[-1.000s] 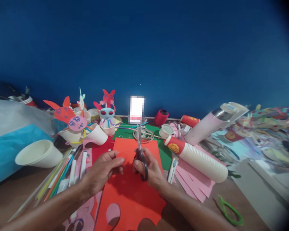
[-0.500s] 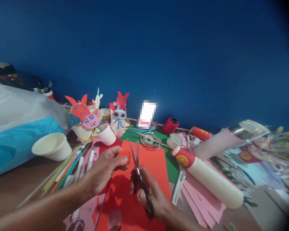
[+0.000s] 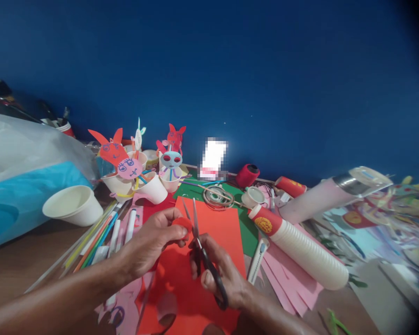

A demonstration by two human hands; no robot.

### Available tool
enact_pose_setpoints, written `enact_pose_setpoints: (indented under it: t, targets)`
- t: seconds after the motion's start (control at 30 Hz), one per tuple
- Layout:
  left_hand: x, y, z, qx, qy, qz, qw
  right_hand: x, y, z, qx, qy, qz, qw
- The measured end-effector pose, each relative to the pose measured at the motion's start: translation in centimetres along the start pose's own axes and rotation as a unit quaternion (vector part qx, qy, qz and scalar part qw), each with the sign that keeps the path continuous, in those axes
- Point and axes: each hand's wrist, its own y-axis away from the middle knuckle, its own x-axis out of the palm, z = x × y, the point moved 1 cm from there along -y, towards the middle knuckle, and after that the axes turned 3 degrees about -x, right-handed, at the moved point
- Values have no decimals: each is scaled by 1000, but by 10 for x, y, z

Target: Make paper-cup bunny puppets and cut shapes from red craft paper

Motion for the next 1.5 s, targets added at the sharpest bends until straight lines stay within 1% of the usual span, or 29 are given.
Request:
enact_pose_setpoints:
  t: [0.33,0.7,1.1,1.27,1.5]
  targets:
    - [3,3,1,5,-3,6,1000,4,-2,2,1,-22,-8,1000]
    - [1,-1,4,7,8,-12,1000,4,0,-7,7,-41,-17,999]
    - [2,-2,5,11,9,-11,1000,4,1,-13,-2,-17,-28,999]
    - [2,-2,5,13,11,-18,1000,4,0,-14,1,-23,-28,999]
    - [1,-3,8,9,10,-10,1000,5,0,-16,3,-19,-44,999]
